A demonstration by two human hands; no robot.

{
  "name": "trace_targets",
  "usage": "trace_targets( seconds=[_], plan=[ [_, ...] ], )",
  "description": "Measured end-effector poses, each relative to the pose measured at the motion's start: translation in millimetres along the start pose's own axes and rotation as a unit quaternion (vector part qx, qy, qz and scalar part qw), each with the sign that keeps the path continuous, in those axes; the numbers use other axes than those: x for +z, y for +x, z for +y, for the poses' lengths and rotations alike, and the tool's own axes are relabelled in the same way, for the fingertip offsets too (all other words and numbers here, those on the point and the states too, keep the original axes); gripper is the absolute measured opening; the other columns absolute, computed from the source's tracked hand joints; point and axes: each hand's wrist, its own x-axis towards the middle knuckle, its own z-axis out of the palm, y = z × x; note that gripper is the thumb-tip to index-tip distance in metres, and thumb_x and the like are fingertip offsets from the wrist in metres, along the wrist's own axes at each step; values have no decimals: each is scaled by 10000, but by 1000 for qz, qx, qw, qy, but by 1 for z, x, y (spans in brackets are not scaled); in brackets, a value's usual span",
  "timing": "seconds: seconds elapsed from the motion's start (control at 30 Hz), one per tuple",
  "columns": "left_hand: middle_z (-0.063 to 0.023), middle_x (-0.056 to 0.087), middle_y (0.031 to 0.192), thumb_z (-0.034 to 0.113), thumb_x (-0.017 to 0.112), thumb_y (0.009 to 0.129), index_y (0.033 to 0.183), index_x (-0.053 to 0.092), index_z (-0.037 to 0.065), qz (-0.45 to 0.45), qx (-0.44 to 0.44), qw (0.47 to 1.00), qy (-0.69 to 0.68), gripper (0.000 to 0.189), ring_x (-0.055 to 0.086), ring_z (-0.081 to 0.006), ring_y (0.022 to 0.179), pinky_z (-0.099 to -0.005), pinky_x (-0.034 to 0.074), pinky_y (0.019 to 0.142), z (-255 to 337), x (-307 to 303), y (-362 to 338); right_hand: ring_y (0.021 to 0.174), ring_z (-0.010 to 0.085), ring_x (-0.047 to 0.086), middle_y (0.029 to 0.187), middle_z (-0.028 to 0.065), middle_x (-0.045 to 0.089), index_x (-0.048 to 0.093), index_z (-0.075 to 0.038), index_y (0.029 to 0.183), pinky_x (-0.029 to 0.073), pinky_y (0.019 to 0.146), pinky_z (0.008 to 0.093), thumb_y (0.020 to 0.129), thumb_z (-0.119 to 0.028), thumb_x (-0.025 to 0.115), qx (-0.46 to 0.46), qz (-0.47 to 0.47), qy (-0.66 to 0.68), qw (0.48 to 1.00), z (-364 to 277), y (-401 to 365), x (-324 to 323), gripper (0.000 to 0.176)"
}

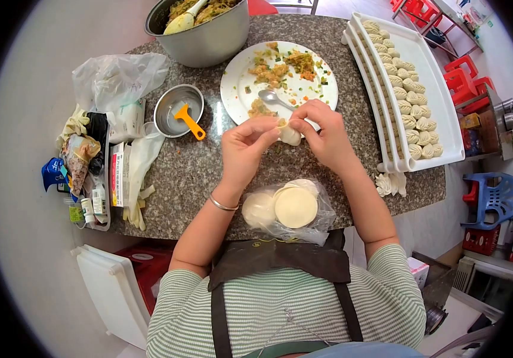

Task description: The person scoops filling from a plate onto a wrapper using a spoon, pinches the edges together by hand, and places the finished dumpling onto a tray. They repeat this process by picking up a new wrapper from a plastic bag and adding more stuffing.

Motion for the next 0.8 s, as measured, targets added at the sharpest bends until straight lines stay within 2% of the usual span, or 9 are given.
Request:
trace_targets(
  seconds=[0.03, 0.17, 0.27, 0.33, 0.4, 0.57, 0.63, 0.73, 0.8],
  plan=[
    [-87, 681, 1013, -24, 693, 826, 960, 694, -28, -6, 4, 1000, 5, 134, 649, -125, 857, -251, 543, 771, 0, 0, -1, 780, 225, 591, 824, 88, 620, 612, -1, 839, 459, 751, 319, 821, -69, 666, 35, -29, 25, 999, -1, 1, -3, 89],
    [-89, 678, 1022, -20, 691, 831, 964, 691, -26, -26, 29, 999, 10, 134, 645, -123, 868, -254, 543, 772, -1, 1, -1, 787, 218, 592, 832, 86, 619, 612, -1, 845, 461, 746, 317, 826, -73, 664, 17, -26, 25, 999, -5, 3, -1, 91],
    [-84, 675, 1008, -16, 685, 838, 972, 683, -28, -10, 10, 1000, 2, 134, 646, -123, 869, -254, 541, 771, -1, 2, -2, 799, 220, 592, 837, 88, 621, 614, -1, 851, 464, 744, 319, 825, -65, 661, 11, -12, 10, 1000, -5, 0, 4, 83],
    [-79, 675, 996, -14, 683, 841, 974, 681, -28, 6, 8, 1000, -4, 134, 647, -122, 868, -254, 540, 773, 3, 6, -3, 819, 295, 585, 815, 115, 612, 613, -6, 847, 454, 777, 381, 824, -119, 651, 2, 9, 38, 999, -4, -2, 9, 121],
    [-74, 674, 985, -13, 680, 845, 977, 678, -28, 25, 7, 1000, -10, 133, 648, -122, 868, -254, 539, 774, 3, 6, -4, 820, 295, 586, 817, 116, 614, 613, -7, 844, 453, 781, 382, 826, -118, 650, -6, 3, 21, 1000, -3, -2, 8, 119],
    [-81, 664, 1013, -31, 673, 839, 976, 683, -28, -10, 35, 999, 33, 137, 641, -122, 887, -247, 535, 777, -2, 0, -1, 817, 294, 585, 821, 116, 614, 611, -10, 836, 449, 789, 377, 833, -119, 646, 5, 17, 12, 1000, -2, -2, 5, 115],
    [-86, 662, 1020, -33, 670, 840, 975, 683, -30, -22, 38, 998, 40, 136, 636, -122, 893, -245, 535, 775, -3, -2, -1, 777, 228, 580, 827, 90, 604, 592, -2, 844, 457, 743, 312, 829, -57, 648, 60, -36, 64, 996, -4, 0, -1, 80],
    [-90, 657, 1020, -34, 666, 842, 968, 683, -34, -35, 51, 997, 49, 127, 626, -123, 901, -244, 533, 772, -4, -1, -1, 782, 216, 580, 823, 86, 598, 588, -3, 847, 458, 747, 310, 827, -60, 651, 3, -38, 22, 999, -4, 2, 1, 87],
    [-89, 655, 1015, -33, 664, 845, 963, 683, -35, -38, 61, 996, 52, 119, 622, -123, 903, -244, 533, 771, -4, 0, -2, 804, 252, 581, 826, 100, 608, 597, -5, 842, 455, 764, 338, 832, -94, 647, 19, -28, 31, 999, -5, 1, 4, 102]
  ],
)
